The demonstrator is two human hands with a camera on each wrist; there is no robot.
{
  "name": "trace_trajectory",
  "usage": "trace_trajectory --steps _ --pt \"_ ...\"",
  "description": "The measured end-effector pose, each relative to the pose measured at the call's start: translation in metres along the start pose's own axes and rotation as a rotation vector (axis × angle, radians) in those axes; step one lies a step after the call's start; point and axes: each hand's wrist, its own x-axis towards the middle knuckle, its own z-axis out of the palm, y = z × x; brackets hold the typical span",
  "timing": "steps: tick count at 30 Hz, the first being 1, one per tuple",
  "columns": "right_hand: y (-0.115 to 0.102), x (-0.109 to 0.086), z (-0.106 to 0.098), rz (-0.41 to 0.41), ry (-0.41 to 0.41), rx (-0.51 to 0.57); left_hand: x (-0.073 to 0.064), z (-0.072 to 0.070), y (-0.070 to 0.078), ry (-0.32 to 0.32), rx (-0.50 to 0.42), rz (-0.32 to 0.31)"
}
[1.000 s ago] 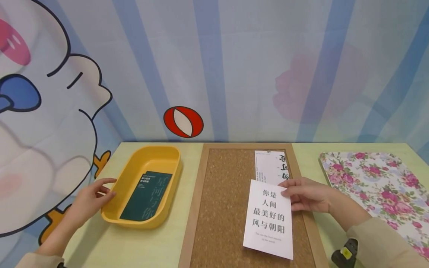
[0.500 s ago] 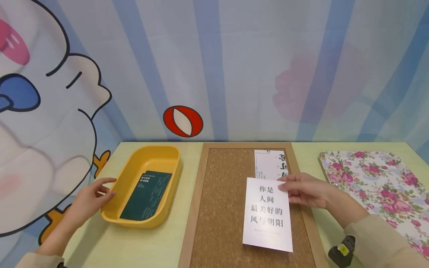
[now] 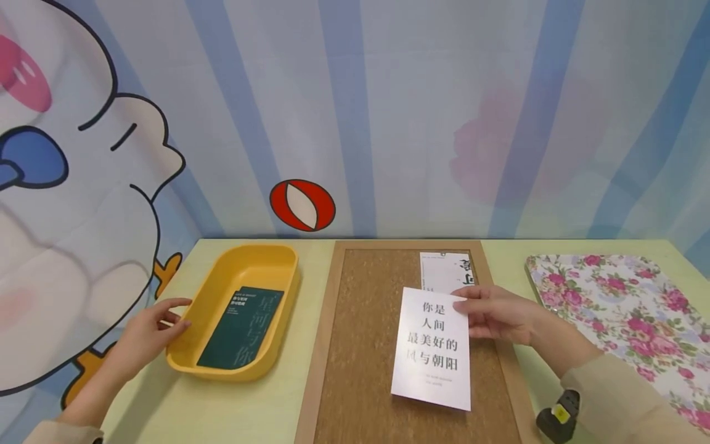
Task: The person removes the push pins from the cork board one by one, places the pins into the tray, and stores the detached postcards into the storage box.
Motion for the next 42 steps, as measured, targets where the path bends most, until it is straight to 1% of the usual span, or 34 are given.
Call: trace_trajectory --steps 3,8,12,15,19,22,25,32,38,42 --pt "0.002 0.002 0.003 0.009 -0.012 -0.015 -0.003 0.001 -0.002 -0.018 -0.010 -0.018" --pt "-0.001 0.004 0.006 0.010 -0.020 -0.044 -0.002 0.001 -0.002 -0.009 -0.019 0.001" --pt "-0.004 0.005 0.009 0.026 -0.012 -0.044 -0.001 0.000 -0.001 -0.011 -0.016 0.005" --pt "-0.007 0.007 0.011 0.028 0.019 -0.048 0.000 -0.001 0.001 -0.014 -0.011 0.002" --pt "-0.009 0.009 0.012 0.023 0.086 -0.065 0.001 -0.001 0.002 -0.007 0.002 0.013" --pt "-0.011 0.011 0.013 0.030 0.115 -0.063 0.001 0.000 0.001 0.000 0.016 0.018" --pt "-0.013 0.014 0.014 0.036 0.120 -0.046 0.000 0.000 0.001 0.005 0.025 0.020" --pt "-0.020 0.019 0.018 0.031 0.101 -0.020 0.000 -0.001 0.003 0.005 0.010 0.020" --pt "-0.024 0.023 0.024 0.031 0.153 -0.058 0.001 -0.002 0.003 0.004 0.023 0.029" --pt "-0.026 0.027 0.029 0.033 0.188 -0.067 0.000 0.000 0.002 0.007 0.027 0.023"
